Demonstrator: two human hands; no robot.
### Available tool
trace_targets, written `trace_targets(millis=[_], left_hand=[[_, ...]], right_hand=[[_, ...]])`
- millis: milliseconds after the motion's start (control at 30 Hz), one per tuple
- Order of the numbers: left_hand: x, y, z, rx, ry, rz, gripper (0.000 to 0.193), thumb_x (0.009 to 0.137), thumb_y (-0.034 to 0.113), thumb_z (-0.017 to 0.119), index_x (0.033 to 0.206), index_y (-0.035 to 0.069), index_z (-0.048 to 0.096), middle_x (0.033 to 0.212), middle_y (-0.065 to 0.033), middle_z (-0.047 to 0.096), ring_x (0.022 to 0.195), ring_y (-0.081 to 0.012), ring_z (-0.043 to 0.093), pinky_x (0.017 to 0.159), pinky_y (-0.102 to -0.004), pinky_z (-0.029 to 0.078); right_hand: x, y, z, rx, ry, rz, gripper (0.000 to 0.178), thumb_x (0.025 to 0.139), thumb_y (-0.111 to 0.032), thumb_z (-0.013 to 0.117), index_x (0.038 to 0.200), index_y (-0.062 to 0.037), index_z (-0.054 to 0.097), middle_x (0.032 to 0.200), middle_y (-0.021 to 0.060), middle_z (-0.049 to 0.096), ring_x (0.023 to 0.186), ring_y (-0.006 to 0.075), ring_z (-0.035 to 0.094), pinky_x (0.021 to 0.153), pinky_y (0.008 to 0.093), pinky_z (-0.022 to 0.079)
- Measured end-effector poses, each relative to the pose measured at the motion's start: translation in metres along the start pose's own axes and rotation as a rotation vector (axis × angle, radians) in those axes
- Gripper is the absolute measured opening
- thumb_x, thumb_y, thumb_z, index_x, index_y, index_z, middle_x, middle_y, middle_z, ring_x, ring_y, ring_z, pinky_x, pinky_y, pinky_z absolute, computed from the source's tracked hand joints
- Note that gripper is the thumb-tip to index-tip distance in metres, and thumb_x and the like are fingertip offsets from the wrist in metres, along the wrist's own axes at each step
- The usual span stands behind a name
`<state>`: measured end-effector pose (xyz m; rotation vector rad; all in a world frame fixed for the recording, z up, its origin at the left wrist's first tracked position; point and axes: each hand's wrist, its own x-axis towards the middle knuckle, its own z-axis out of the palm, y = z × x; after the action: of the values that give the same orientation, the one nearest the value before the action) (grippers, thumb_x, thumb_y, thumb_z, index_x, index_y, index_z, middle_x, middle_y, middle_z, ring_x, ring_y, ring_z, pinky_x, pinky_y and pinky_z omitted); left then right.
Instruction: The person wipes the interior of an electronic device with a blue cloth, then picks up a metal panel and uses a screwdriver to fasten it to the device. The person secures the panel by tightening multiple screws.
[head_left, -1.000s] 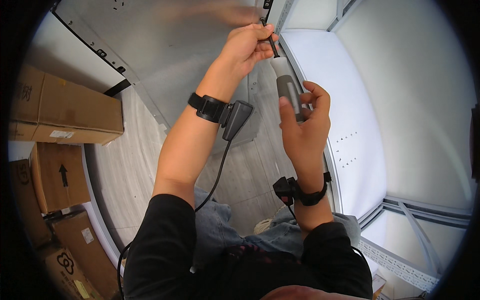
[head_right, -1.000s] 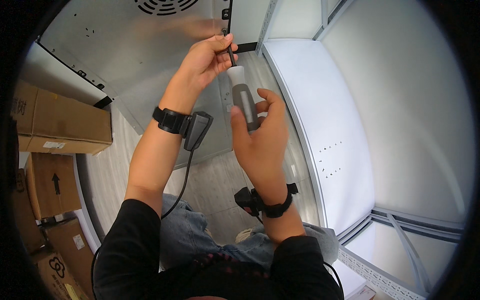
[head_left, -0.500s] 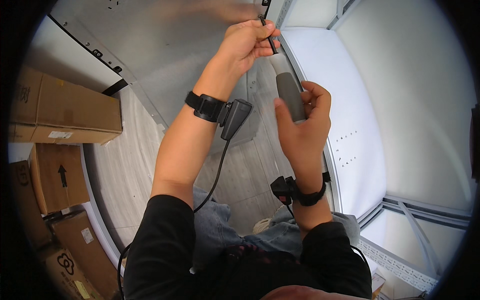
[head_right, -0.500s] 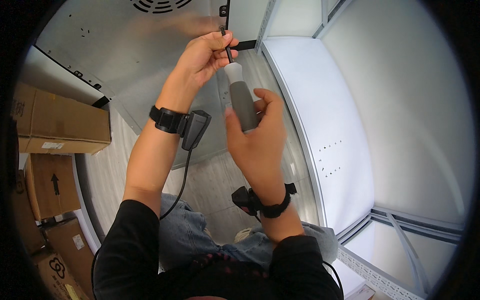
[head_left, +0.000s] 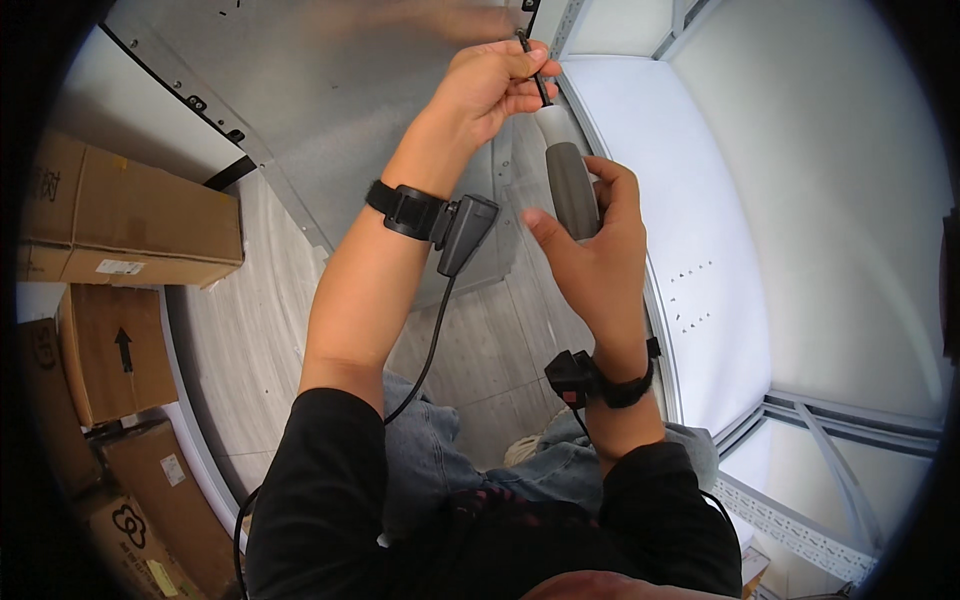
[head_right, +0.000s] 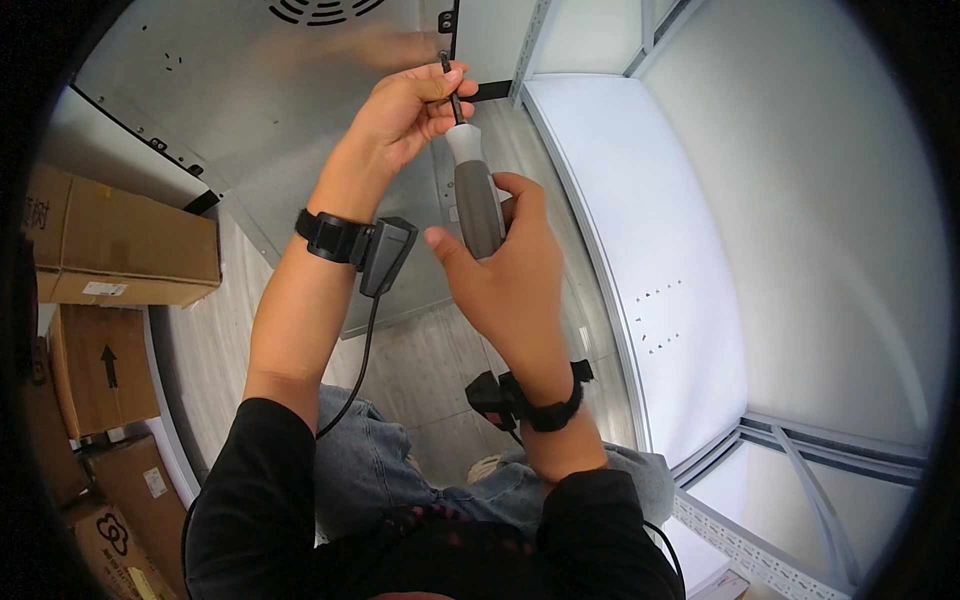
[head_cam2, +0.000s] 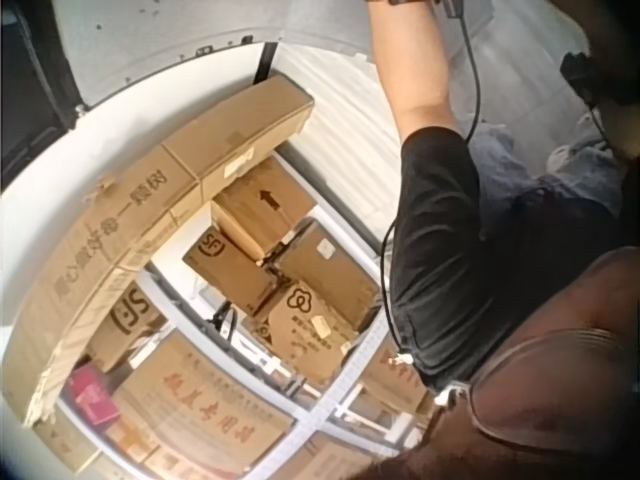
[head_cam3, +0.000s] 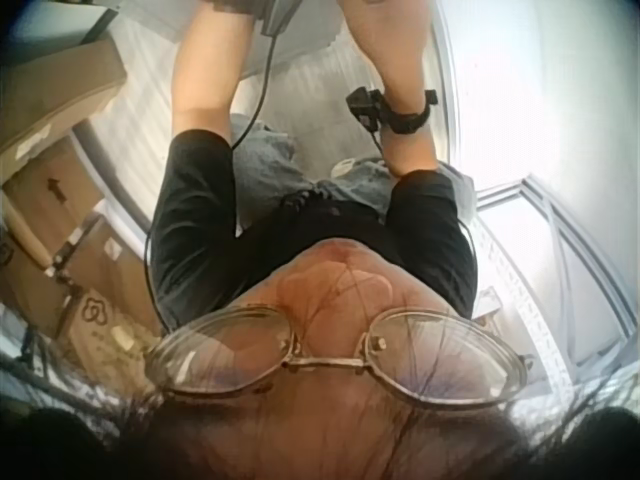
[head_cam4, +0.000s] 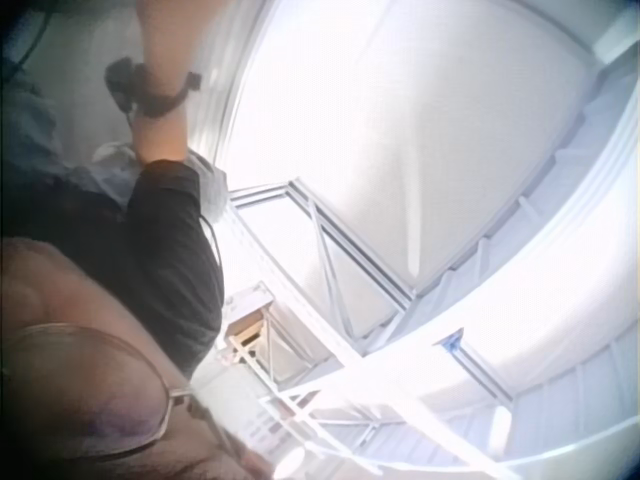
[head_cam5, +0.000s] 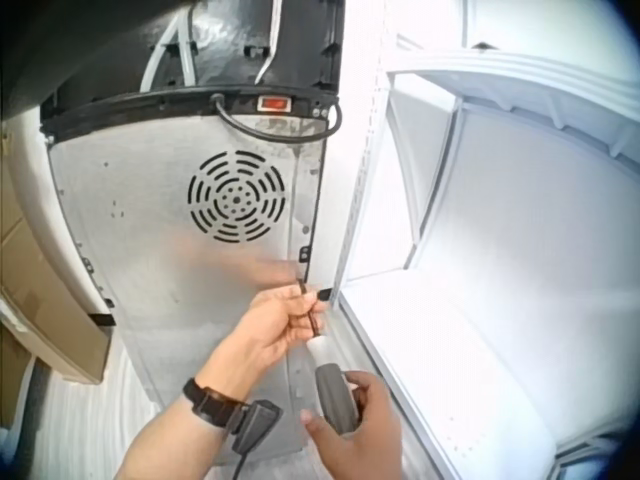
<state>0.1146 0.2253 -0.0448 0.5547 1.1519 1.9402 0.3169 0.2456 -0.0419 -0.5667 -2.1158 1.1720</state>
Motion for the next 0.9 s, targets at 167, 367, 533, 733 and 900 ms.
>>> trace_targets(millis=[167,367,533,733,900], left_hand=[[-0.005,0.003,0.005,-0.018,0.015,-0.005,0.027,0.090,0.016,0.062,0.111,0.000,0.058,0.084,-0.0058,0.064,0.067,-0.0121,0.064,0.057,-0.0178,0.054],[-0.001,0.000,0.002,-0.014,0.009,0.019,0.032,0.089,0.018,0.064,0.115,0.000,0.058,0.079,-0.0028,0.062,0.063,-0.0079,0.060,0.055,-0.0152,0.051],[-0.003,0.001,-0.005,-0.014,-0.028,0.009,0.033,0.088,0.018,0.065,0.114,0.001,0.058,0.077,-0.0022,0.061,0.061,-0.0062,0.059,0.052,-0.0143,0.049],[-0.008,0.006,-0.005,-0.021,-0.040,0.018,0.030,0.088,0.017,0.064,0.111,-0.001,0.057,0.079,-0.0043,0.061,0.064,-0.0091,0.060,0.054,-0.0160,0.050],[0.004,-0.010,0.017,-0.188,-0.074,0.080,0.019,0.091,0.013,0.060,0.101,-0.002,0.057,0.090,-0.0101,0.063,0.069,-0.0143,0.062,0.062,-0.0229,0.055]], right_hand=[[0.005,-0.009,-0.006,0.315,-0.082,0.282,0.036,0.087,-0.024,0.066,0.108,0.0018,0.052,0.072,0.0044,0.060,0.062,0.0091,0.055,0.053,0.0231,0.042],[0.006,-0.014,-0.009,0.484,-0.169,0.374,0.033,0.094,-0.031,0.054,0.105,0.0000,0.055,0.068,0.0021,0.057,0.056,0.0058,0.051,0.046,0.0196,0.037],[0.004,-0.014,-0.010,0.492,-0.265,0.406,0.037,0.096,-0.037,0.047,0.096,-0.0014,0.059,0.063,0.0015,0.054,0.051,0.0062,0.049,0.044,0.0194,0.037],[0.006,-0.025,-0.018,0.513,-0.279,0.458,0.030,0.093,-0.030,0.050,0.095,-0.0021,0.059,0.064,0.0040,0.057,0.049,0.0090,0.050,0.045,0.0228,0.039],[0.049,-0.013,-0.074,0.265,-0.277,0.369,0.023,0.085,-0.020,0.058,0.097,-0.0003,0.060,0.071,0.0044,0.061,0.048,0.0094,0.050,0.045,0.0234,0.040]])
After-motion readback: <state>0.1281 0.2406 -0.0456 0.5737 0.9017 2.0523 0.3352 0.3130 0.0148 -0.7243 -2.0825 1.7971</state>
